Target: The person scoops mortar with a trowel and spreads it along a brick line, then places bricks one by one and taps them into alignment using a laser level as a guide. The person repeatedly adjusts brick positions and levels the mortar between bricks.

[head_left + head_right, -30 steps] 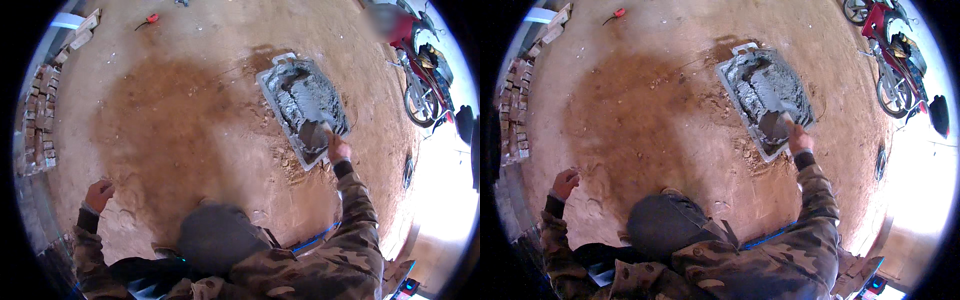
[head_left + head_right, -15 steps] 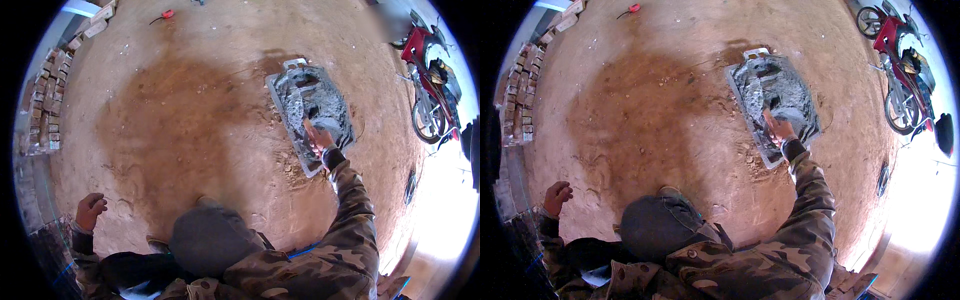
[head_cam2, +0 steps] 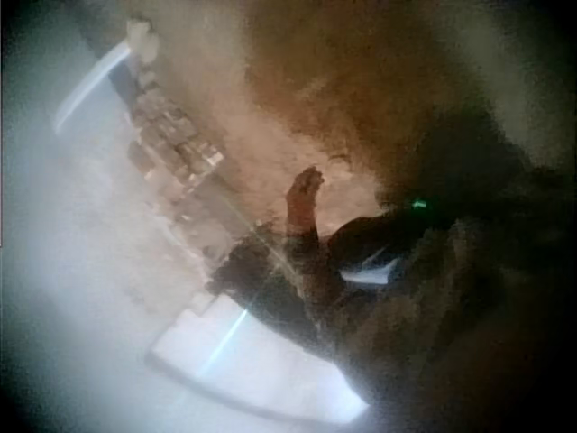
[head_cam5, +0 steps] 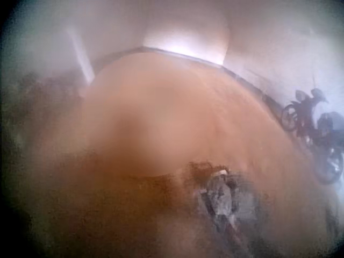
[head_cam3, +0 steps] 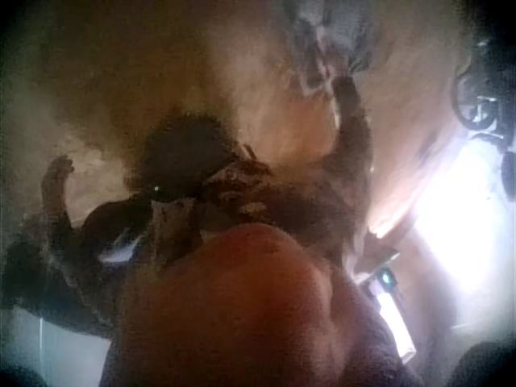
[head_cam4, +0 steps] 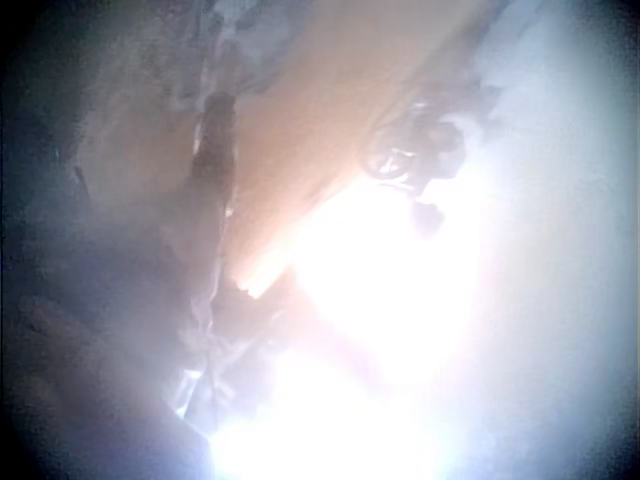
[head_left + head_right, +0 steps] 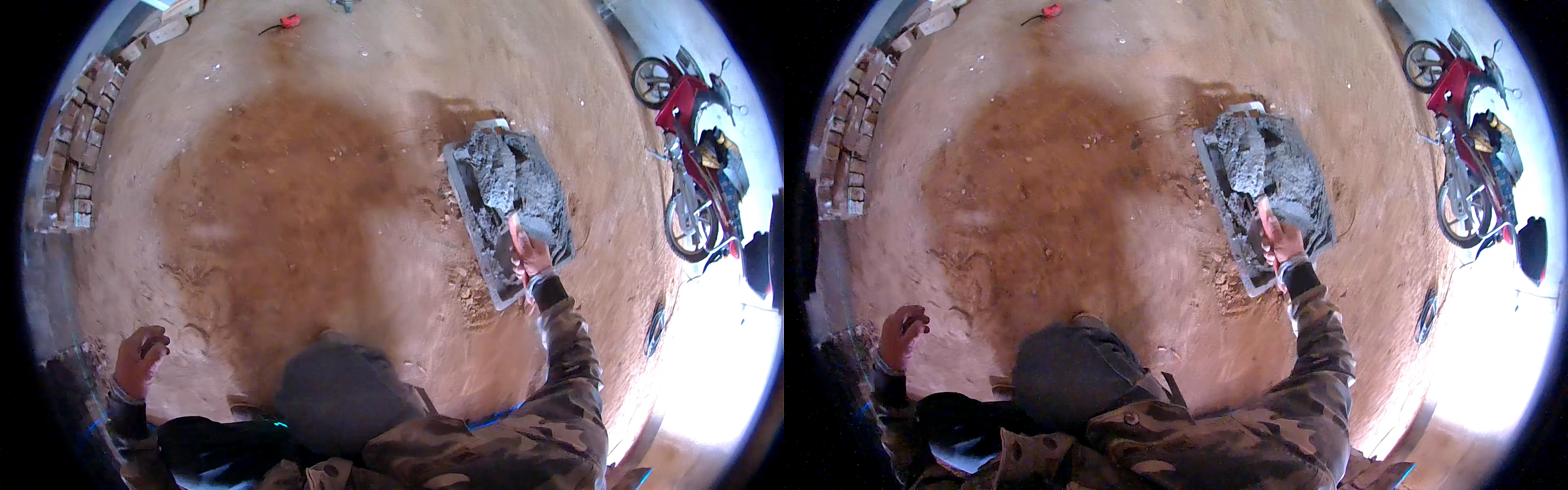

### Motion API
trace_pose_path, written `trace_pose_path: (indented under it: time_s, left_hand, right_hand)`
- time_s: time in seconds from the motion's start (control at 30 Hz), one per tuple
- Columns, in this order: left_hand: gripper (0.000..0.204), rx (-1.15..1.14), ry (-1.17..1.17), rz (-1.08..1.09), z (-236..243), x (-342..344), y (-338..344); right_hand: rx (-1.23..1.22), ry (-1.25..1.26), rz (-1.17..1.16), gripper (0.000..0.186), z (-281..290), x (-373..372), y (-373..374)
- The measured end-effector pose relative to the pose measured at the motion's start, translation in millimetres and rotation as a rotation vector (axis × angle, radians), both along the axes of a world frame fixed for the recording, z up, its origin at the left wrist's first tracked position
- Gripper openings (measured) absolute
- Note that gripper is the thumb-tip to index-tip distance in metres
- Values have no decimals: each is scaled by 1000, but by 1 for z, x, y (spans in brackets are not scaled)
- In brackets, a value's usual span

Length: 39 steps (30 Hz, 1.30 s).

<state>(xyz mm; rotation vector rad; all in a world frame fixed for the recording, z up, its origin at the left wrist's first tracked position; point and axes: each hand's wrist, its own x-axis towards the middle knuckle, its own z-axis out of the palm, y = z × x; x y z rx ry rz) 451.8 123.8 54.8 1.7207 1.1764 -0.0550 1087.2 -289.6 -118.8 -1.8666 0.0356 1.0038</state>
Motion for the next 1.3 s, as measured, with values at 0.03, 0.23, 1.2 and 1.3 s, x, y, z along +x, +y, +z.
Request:
trace_pose_path:
  time_s: [0.03, 0.23, 1.2, 1.3]
  left_hand:
    - [32, 27, 20, 9, 7, 7, -9]
    - [41, 417, 20, -248, 51, -7, -73]
    - [23, 656, -722, 1343, -38, -334, -17]
    - [22, 559, -780, 1477, -46, -377, -40]
  right_hand:
    - [-2, -36, 7, 53, 8, 1, 3]
    - [-247, -257, 166, 44, 70, -64, 99]
    - [106, -122, 1613, 36, 203, -871, 563]
    - [158, 117, 1694, 37, 162, -945, 563]
